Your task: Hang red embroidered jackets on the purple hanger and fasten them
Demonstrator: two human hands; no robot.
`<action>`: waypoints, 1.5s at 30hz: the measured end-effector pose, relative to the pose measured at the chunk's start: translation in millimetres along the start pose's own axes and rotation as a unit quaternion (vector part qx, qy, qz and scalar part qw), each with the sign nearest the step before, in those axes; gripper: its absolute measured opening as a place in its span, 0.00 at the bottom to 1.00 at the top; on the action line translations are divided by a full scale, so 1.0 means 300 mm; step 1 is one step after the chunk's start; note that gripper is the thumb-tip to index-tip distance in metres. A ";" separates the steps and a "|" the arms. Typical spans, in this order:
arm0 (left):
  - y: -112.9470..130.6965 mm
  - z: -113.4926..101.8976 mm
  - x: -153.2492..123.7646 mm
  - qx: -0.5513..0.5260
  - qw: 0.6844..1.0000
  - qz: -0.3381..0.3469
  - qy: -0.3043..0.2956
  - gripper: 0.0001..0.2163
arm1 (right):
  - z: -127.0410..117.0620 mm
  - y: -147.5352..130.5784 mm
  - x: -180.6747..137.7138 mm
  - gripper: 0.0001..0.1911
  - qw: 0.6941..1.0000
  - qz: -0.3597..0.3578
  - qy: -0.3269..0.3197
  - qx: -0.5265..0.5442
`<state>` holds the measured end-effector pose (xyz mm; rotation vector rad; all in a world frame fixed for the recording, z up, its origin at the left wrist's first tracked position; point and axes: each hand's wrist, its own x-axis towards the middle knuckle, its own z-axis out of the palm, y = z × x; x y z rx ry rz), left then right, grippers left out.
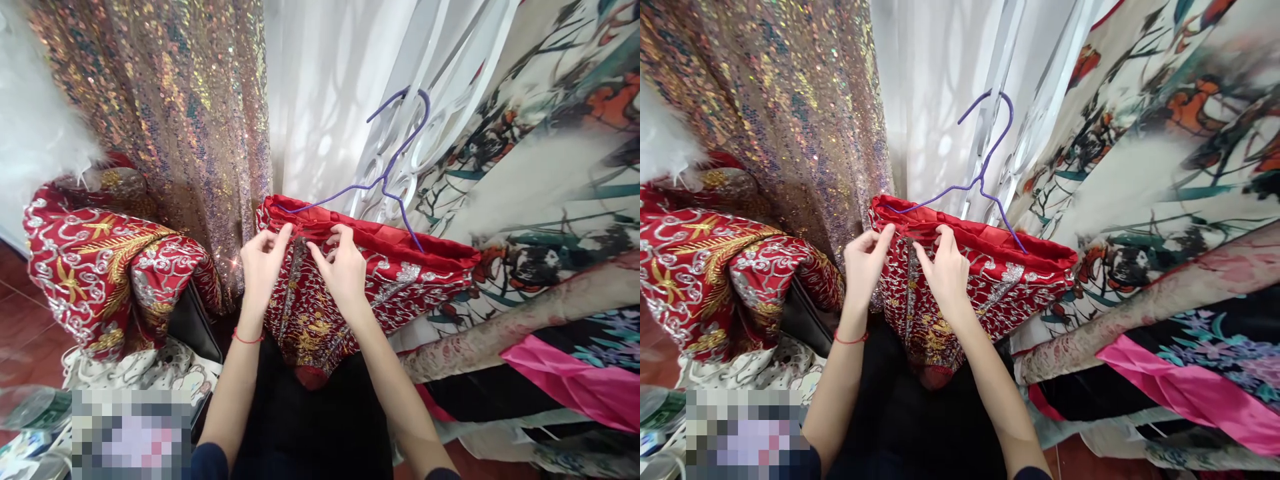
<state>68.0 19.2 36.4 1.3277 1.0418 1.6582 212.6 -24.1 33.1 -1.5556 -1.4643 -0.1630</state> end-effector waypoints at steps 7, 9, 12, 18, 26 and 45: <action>-0.021 -0.056 0.133 -0.015 0.991 0.052 -0.120 0.13 | -0.004 0.019 0.021 0.07 0.997 -0.022 -0.034 0.066; -0.032 -0.049 0.146 -0.070 0.987 0.051 -0.137 0.12 | -0.015 0.024 0.030 0.06 0.984 0.014 -0.055 0.168; -0.043 -0.041 0.161 -0.126 0.984 0.064 -0.111 0.11 | -0.041 0.031 0.062 0.08 0.958 0.035 -0.079 0.274; -0.061 -0.008 0.185 -0.164 0.984 0.066 -0.028 0.11 | -0.071 0.072 0.128 0.08 0.983 -0.103 0.008 0.149; -0.116 0.027 0.205 -0.171 0.984 0.025 0.037 0.10 | -0.041 0.129 0.131 0.12 0.987 -0.151 -0.004 0.054; -0.036 -0.013 0.218 -0.007 0.987 0.146 -0.073 0.08 | -0.047 0.102 0.096 0.14 0.982 -0.106 0.077 -0.134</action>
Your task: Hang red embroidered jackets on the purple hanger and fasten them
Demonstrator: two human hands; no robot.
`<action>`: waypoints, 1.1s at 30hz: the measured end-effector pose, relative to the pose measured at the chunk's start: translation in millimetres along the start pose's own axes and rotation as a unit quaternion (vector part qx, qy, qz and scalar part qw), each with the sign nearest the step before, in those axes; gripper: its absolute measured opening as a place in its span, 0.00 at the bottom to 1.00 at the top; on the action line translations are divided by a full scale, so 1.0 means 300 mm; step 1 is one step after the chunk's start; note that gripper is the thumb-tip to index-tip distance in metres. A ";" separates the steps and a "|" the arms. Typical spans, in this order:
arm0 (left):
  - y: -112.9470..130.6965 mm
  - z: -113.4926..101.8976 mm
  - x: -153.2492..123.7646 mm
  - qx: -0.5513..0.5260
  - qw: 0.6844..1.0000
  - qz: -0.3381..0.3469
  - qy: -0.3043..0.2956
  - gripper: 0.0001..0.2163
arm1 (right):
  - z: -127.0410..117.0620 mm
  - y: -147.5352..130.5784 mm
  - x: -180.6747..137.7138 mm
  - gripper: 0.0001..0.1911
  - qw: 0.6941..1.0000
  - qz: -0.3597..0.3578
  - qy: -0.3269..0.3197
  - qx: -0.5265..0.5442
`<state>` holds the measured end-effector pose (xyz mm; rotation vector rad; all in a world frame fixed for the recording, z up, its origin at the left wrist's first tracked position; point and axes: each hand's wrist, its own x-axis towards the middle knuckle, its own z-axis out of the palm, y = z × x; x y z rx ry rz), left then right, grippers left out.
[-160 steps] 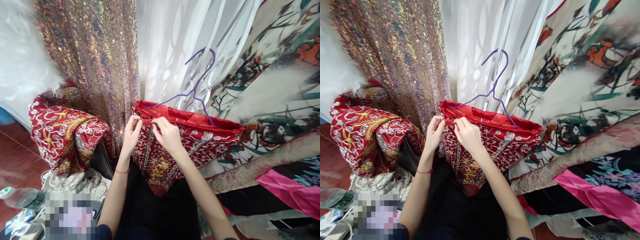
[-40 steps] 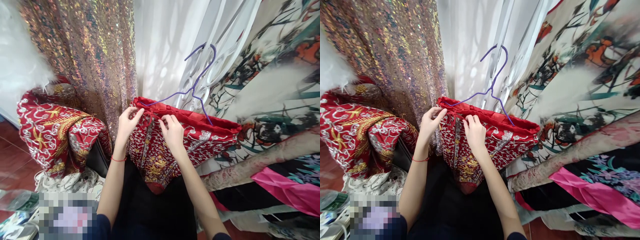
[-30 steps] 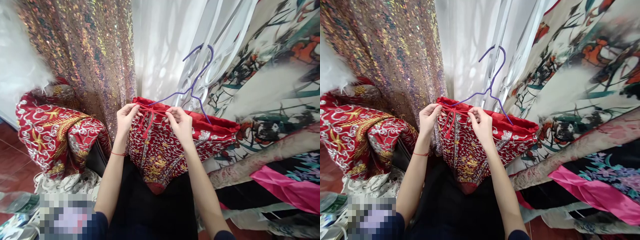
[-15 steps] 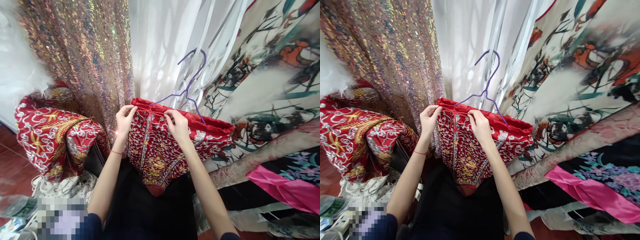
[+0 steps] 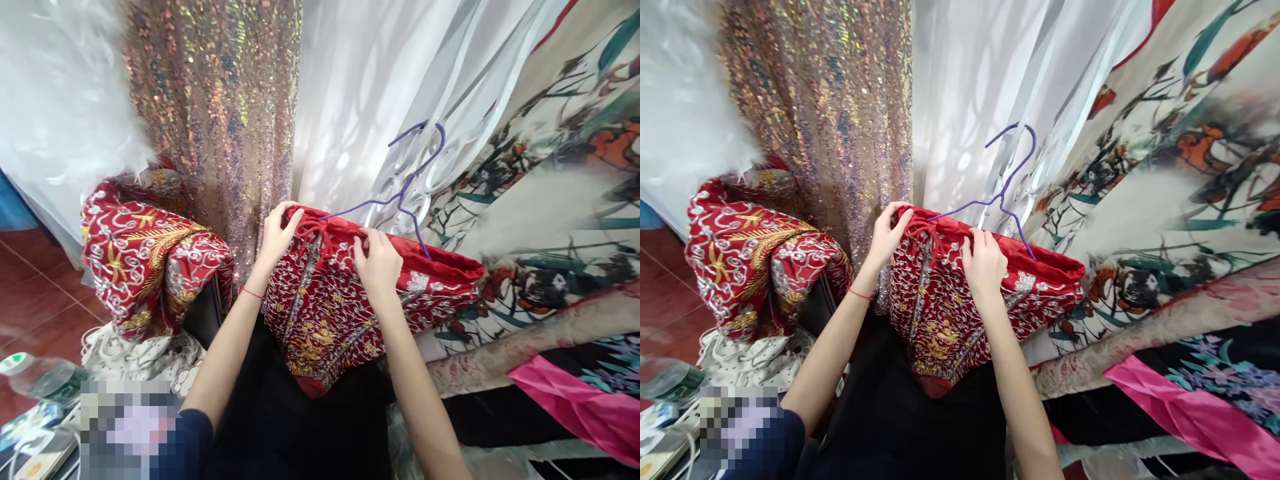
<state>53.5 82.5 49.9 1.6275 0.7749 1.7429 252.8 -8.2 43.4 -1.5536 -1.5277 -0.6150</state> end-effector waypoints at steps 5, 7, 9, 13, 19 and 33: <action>0.038 -0.015 -0.091 0.042 0.998 0.028 0.035 0.15 | 0.012 -0.149 -0.015 0.18 0.997 -0.023 -0.007 0.071; 0.092 -0.049 -0.143 0.040 0.998 0.039 0.028 0.15 | 0.022 -0.225 -0.015 0.20 0.992 -0.055 -0.041 0.103; 0.161 -0.109 -0.193 0.066 0.996 0.060 -0.001 0.12 | 0.033 -0.302 -0.011 0.21 0.987 -0.088 -0.071 0.116; 0.262 -0.305 -0.280 0.210 0.972 0.105 0.012 0.09 | 0.061 -0.485 -0.016 0.21 0.962 -0.203 -0.134 0.127; 0.194 -0.639 -0.439 0.425 0.859 -0.046 0.280 0.42 | 0.144 -0.850 -0.083 0.27 0.847 -0.454 -0.223 0.164; 0.161 -0.861 -0.531 0.386 0.858 -0.262 0.216 0.15 | 0.243 -1.051 -0.199 0.18 0.820 -0.507 -0.246 0.101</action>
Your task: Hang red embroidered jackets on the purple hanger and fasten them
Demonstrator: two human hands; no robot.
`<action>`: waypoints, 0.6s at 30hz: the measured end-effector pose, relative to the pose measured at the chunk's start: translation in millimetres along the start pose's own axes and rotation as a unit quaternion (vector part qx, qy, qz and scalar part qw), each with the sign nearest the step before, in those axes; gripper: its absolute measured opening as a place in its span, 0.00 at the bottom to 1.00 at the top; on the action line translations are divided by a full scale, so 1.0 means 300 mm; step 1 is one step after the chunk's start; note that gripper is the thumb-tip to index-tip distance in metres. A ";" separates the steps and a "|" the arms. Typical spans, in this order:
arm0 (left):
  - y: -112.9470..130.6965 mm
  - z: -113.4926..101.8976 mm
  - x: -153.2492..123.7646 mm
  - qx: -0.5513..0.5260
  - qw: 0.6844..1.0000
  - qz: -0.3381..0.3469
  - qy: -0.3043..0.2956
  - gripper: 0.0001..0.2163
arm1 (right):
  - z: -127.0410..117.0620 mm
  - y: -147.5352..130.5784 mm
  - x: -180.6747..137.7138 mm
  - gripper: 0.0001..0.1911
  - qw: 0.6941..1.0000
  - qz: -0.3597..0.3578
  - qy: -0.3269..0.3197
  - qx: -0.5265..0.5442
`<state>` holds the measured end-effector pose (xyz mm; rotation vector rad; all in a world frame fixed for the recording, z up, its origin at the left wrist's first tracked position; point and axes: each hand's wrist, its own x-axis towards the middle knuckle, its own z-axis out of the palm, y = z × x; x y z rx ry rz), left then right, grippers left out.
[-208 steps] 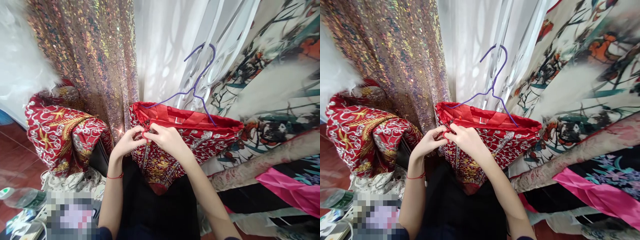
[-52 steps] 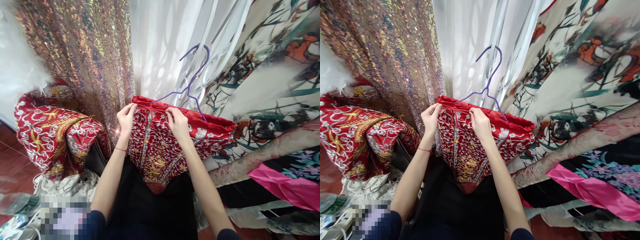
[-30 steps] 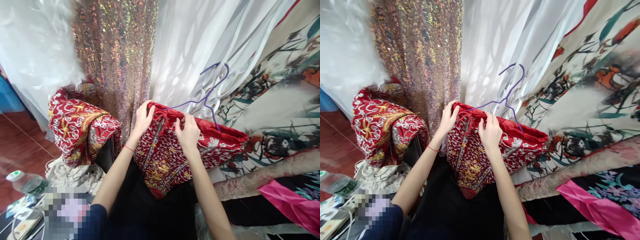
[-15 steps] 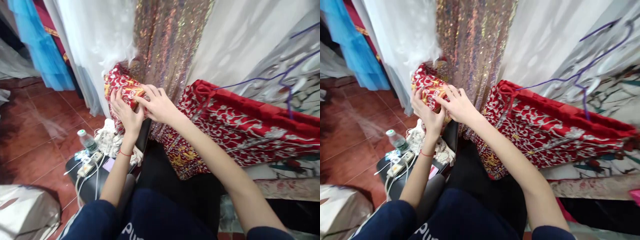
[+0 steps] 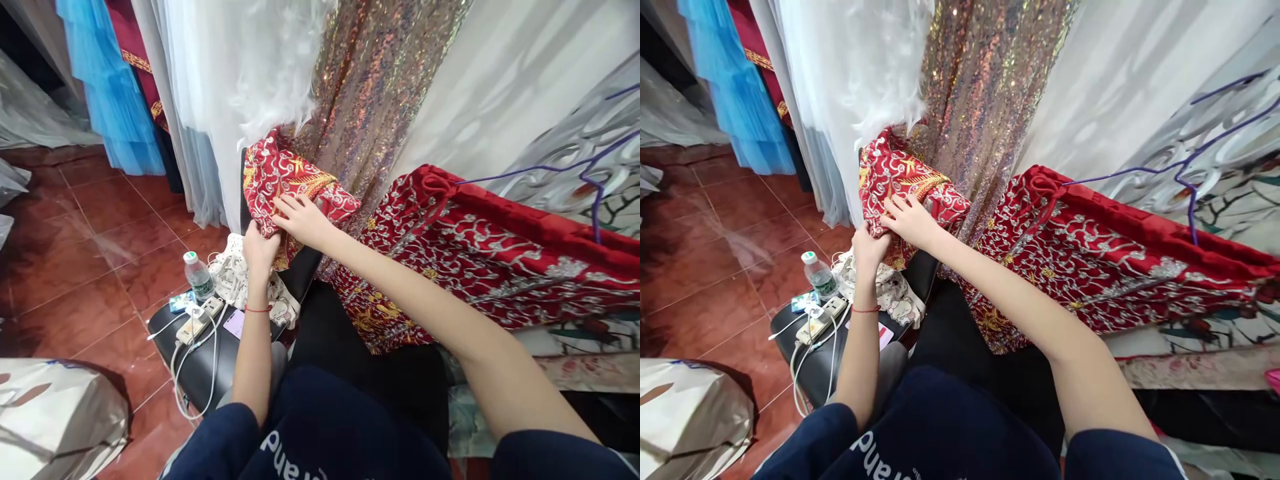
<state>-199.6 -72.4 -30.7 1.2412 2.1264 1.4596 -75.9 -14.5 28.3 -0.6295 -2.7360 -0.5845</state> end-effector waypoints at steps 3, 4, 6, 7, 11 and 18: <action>0.000 -0.031 -0.010 -0.142 0.987 0.024 0.069 0.22 | -0.029 -0.016 0.012 0.17 0.997 0.044 0.040 0.045; 0.011 -0.034 -0.021 -0.181 0.978 0.042 0.096 0.25 | -0.050 -0.013 0.020 0.17 0.994 0.069 0.055 0.059; 0.044 -0.028 -0.051 -0.224 0.959 0.098 0.144 0.30 | -0.104 0.004 0.030 0.16 0.987 0.109 0.082 0.081; 0.062 -0.020 -0.068 -0.229 0.952 0.130 0.159 0.31 | -0.133 0.016 0.028 0.15 0.984 0.121 0.095 0.090; 0.104 0.031 -0.112 -0.211 0.937 0.226 0.165 0.36 | -0.228 0.059 -0.033 0.14 0.973 0.148 0.144 0.106; 0.032 0.051 -0.076 -0.205 0.968 0.141 0.017 0.28 | -0.285 0.099 -0.164 0.12 0.950 0.208 0.199 0.124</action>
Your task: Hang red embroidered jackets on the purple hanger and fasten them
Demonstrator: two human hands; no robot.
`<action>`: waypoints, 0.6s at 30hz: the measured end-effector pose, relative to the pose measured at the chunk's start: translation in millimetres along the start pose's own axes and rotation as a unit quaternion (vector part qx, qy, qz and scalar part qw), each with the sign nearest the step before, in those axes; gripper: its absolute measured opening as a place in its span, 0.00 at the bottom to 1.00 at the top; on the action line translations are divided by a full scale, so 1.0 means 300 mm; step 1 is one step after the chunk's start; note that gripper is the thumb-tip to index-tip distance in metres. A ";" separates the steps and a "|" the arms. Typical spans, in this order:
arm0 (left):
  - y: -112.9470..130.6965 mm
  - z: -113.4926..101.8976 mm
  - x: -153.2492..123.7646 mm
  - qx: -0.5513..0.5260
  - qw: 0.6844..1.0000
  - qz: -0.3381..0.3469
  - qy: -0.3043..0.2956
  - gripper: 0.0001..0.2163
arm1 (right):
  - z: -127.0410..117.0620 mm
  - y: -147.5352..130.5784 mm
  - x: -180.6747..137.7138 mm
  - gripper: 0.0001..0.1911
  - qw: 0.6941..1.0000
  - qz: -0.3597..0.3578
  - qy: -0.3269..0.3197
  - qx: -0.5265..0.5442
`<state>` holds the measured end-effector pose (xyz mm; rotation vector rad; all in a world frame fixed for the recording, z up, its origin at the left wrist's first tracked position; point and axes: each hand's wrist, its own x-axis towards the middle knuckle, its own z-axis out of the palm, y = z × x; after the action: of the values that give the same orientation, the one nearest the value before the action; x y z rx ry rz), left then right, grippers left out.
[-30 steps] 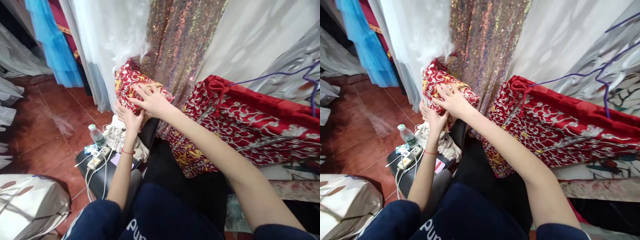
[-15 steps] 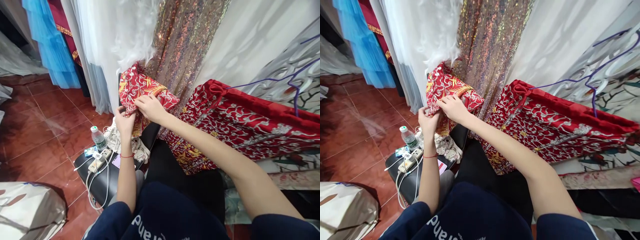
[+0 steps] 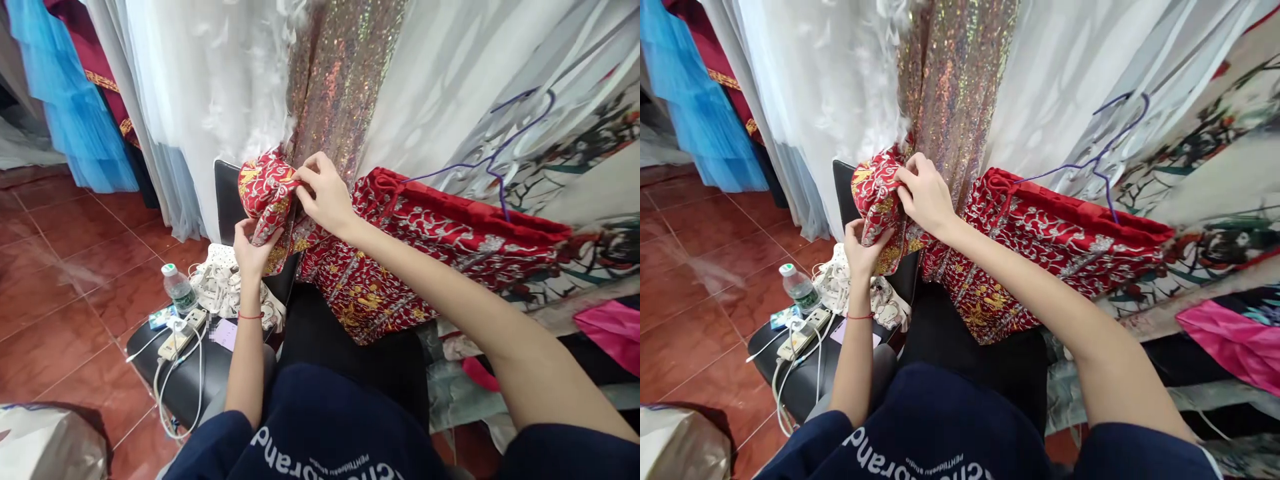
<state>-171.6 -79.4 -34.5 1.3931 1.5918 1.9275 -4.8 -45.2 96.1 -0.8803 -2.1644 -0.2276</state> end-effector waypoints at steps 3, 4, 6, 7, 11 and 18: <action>0.003 -0.050 -0.003 0.035 0.979 -0.089 -0.180 0.28 | -0.059 0.032 -0.018 0.12 0.998 0.027 0.050 -0.027; 0.014 -0.065 -0.008 0.035 0.963 -0.102 -0.247 0.27 | -0.085 0.045 -0.026 0.12 0.997 0.042 0.060 -0.037; 0.051 -0.083 -0.023 0.012 0.939 -0.099 -0.328 0.23 | -0.143 0.076 -0.045 0.13 0.993 0.086 0.064 -0.043; 0.078 -0.085 -0.033 -0.003 0.940 -0.085 -0.331 0.22 | -0.173 0.095 -0.054 0.13 0.991 0.113 0.062 -0.038; 0.222 -0.054 -0.081 -0.050 0.970 -0.003 -0.237 0.16 | -0.274 0.189 -0.078 0.18 0.981 0.176 0.068 0.044; 0.366 0.101 -0.123 -0.055 0.971 0.082 -0.217 0.21 | -0.253 0.270 -0.198 0.37 0.938 0.183 -0.143 0.256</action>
<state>-91.2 -126.6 40.6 1.7907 1.1812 1.6127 121.2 -47.4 96.1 -1.0234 -2.1091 0.6598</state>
